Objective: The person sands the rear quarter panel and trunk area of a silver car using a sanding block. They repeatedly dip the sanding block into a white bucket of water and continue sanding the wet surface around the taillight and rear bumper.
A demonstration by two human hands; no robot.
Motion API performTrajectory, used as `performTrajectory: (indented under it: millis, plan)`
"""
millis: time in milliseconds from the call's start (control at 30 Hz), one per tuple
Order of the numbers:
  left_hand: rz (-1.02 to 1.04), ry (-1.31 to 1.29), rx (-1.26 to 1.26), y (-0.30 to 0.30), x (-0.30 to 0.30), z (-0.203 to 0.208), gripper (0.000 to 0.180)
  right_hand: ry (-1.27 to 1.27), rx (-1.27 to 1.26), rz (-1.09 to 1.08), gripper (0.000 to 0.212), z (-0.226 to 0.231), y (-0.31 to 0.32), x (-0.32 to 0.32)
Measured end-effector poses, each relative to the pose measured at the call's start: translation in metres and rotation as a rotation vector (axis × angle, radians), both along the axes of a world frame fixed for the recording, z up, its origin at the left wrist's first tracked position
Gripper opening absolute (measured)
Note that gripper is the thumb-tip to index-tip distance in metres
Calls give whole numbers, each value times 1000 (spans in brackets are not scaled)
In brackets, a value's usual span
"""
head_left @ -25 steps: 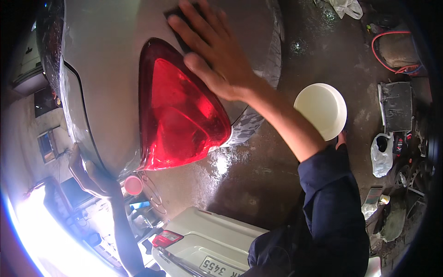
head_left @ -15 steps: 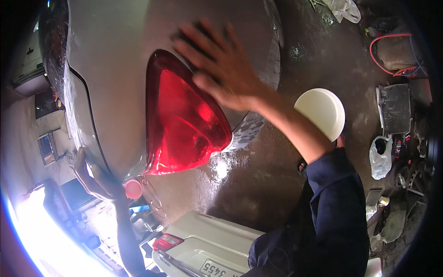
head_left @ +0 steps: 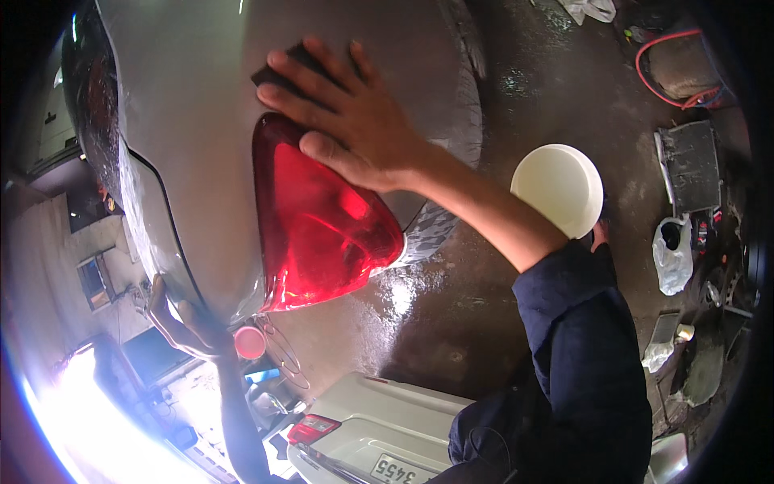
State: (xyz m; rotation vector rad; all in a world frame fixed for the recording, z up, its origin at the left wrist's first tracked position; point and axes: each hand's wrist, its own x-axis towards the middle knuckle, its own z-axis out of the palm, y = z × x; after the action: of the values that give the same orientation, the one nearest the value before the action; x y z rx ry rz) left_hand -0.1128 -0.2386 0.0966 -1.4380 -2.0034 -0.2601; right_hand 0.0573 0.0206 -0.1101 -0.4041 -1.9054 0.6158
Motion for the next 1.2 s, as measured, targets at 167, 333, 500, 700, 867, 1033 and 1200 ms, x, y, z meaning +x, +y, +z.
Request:
performTrajectory:
  millis: [167,333,500,700,867,1033,1200]
  plan:
    - [-13,-23,20,-7,0,5,59,-6,-377,74,62,-86,-139,32]
    - [-58,88,-68,-10,-7,6,59,-50,-765,-140,67,-77,-63,13]
    - [-19,47,1,0,0,4,57,566,-1423,-303,45,-103,-25,55]
    - [-31,91,17,5,3,1,56,352,-1283,-217,45,-93,-72,43]
    - [-33,95,27,5,4,4,54,108,-1050,-504,50,-48,-189,-1]
    - [-40,78,45,7,6,3,54,61,-1354,-515,47,-46,-145,6]
    - [-60,63,44,3,-1,-2,58,145,-1139,-647,45,-26,-188,-14]
